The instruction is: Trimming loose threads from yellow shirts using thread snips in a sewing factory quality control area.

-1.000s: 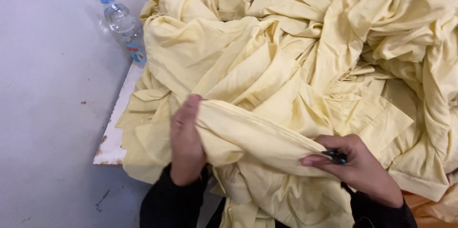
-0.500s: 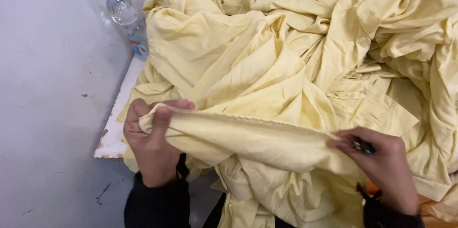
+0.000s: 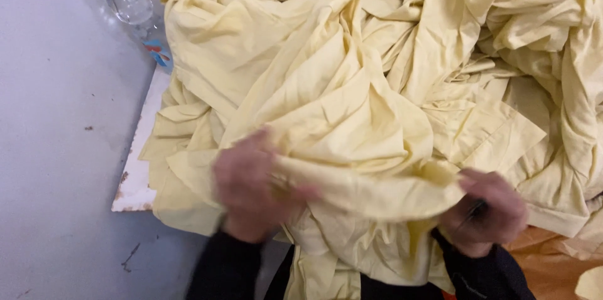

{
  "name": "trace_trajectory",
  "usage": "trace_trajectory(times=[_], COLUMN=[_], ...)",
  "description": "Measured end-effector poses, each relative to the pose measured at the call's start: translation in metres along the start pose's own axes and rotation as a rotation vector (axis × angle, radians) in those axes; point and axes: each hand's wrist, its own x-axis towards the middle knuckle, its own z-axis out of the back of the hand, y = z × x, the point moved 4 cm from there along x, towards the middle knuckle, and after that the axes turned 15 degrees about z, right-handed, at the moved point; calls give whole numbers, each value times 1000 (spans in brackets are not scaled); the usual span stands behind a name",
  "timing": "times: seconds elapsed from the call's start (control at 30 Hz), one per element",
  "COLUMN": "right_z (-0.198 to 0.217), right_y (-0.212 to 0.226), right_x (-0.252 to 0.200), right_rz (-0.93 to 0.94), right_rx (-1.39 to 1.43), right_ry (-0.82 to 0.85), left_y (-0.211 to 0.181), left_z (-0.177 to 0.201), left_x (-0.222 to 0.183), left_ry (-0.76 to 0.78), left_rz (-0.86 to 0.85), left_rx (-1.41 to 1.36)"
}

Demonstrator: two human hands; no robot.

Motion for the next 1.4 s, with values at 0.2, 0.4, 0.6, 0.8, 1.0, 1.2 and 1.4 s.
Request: trace_trajectory(times=[0.2, 0.4, 0.6, 0.8, 1.0, 1.2, 1.4], right_z=[-14, -17, -30, -37, -16, 8, 15], right_y=[15, 21, 34, 39, 9, -10, -16], right_x=[4, 19, 49, 58, 38, 39, 26], right_rz=[37, 22, -325, -201, -292, -763, -896], right_rx=[179, 252, 408, 99, -37, 268, 911], right_ry=[317, 178, 320, 600, 399, 545, 204], left_y=[-68, -64, -59, -51, -15, 16, 43], left_z=[-31, -19, -26, 6, 24, 31, 32], left_x=[-37, -33, -47, -50, -64, -39, -30], left_ry=[-50, 137, 189, -406, -565, -310, -340], left_rz=[-343, -300, -162, -42, 185, 759, 850], left_rx=[48, -180, -351, -638, -710, -1232, -1290])
